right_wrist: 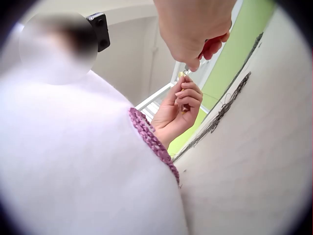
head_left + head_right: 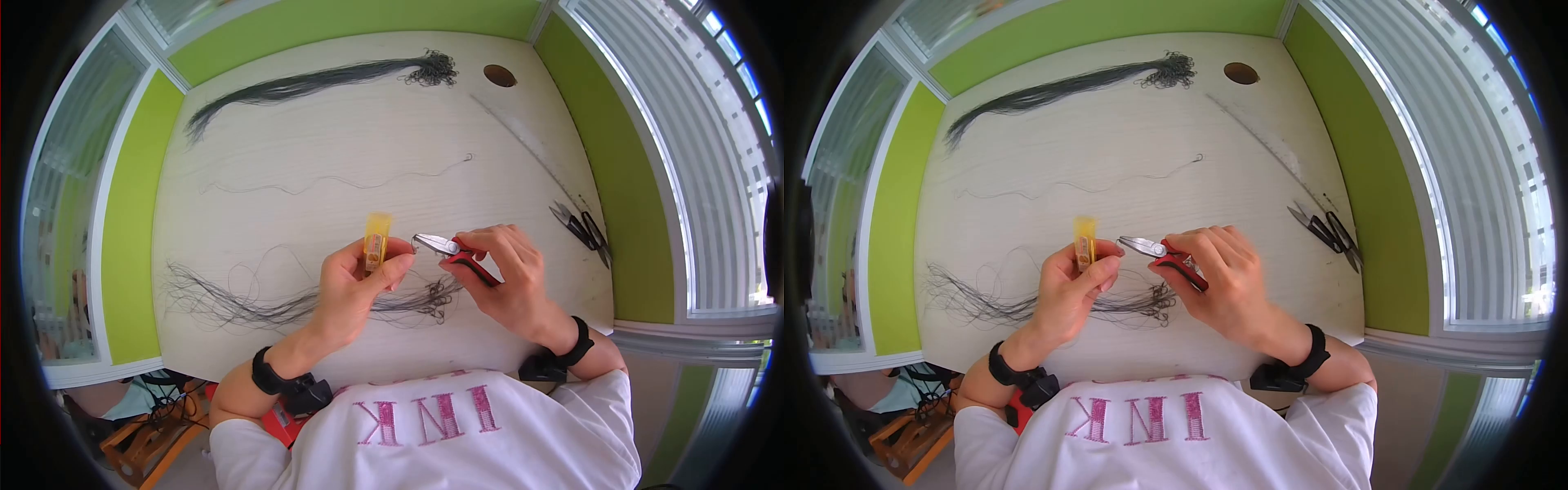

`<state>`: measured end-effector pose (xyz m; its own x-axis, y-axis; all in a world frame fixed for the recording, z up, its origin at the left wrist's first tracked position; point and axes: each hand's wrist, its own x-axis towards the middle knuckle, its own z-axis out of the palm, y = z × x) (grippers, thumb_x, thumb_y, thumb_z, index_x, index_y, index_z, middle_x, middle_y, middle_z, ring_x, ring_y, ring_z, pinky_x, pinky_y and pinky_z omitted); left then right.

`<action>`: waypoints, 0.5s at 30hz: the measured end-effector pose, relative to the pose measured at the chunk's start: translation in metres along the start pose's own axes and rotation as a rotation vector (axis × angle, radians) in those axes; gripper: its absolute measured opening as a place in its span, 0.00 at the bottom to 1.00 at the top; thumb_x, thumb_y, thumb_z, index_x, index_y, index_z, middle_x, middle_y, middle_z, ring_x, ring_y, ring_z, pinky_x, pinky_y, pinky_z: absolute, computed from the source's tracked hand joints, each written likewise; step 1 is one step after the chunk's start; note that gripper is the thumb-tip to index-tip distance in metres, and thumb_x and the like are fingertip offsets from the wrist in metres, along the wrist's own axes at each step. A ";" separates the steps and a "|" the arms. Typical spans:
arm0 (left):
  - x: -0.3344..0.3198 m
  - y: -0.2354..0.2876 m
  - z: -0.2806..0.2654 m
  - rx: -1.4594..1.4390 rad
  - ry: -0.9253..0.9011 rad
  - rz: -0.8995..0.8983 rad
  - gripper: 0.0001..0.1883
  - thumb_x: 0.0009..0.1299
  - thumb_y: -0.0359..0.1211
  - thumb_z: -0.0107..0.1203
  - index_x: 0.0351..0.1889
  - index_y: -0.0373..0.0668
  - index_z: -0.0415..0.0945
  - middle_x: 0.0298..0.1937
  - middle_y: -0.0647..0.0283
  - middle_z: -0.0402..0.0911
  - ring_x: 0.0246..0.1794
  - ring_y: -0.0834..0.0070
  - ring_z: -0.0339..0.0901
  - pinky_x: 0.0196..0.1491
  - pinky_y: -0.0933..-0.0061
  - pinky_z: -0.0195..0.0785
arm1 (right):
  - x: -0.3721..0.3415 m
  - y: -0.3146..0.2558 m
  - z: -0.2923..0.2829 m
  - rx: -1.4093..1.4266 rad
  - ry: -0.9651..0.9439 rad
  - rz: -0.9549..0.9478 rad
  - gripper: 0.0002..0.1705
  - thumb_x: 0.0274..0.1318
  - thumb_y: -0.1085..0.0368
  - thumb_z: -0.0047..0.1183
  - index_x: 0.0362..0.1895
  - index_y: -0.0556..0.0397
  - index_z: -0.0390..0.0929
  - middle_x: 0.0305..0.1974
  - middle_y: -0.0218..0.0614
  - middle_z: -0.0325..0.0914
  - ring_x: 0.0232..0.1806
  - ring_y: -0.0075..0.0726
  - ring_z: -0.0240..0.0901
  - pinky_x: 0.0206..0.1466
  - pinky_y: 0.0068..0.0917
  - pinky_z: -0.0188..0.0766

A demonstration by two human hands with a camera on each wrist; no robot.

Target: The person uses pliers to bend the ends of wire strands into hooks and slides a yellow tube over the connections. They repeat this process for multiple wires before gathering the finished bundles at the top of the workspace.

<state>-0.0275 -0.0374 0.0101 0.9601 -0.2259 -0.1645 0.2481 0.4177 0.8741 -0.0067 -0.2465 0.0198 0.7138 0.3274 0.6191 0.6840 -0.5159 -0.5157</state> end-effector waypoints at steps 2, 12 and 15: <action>-0.001 0.000 0.000 0.075 0.033 -0.004 0.08 0.70 0.28 0.59 0.43 0.32 0.78 0.29 0.70 0.73 0.28 0.85 0.65 0.31 0.81 0.58 | -0.001 0.001 0.001 0.006 -0.004 0.001 0.18 0.41 0.68 0.71 0.37 0.55 0.77 0.27 0.30 0.78 0.26 0.34 0.73 0.31 0.30 0.64; 0.001 0.007 -0.009 0.055 0.041 -0.046 0.08 0.70 0.27 0.57 0.42 0.31 0.76 0.30 0.68 0.73 0.27 0.83 0.63 0.31 0.81 0.56 | 0.006 -0.001 -0.004 -0.068 -0.101 -0.002 0.21 0.38 0.67 0.72 0.38 0.52 0.76 0.29 0.30 0.75 0.29 0.35 0.71 0.34 0.31 0.63; -0.001 0.010 -0.011 0.111 0.049 -0.062 0.09 0.70 0.29 0.59 0.42 0.31 0.79 0.28 0.72 0.73 0.26 0.89 0.64 0.30 0.83 0.57 | 0.002 0.007 -0.004 -0.116 -0.138 -0.088 0.22 0.35 0.67 0.70 0.38 0.51 0.76 0.30 0.30 0.73 0.30 0.37 0.70 0.36 0.33 0.64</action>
<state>-0.0246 -0.0237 0.0137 0.9493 -0.2036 -0.2396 0.2939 0.3035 0.9064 -0.0008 -0.2529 0.0203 0.6713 0.4766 0.5676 0.7284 -0.5658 -0.3864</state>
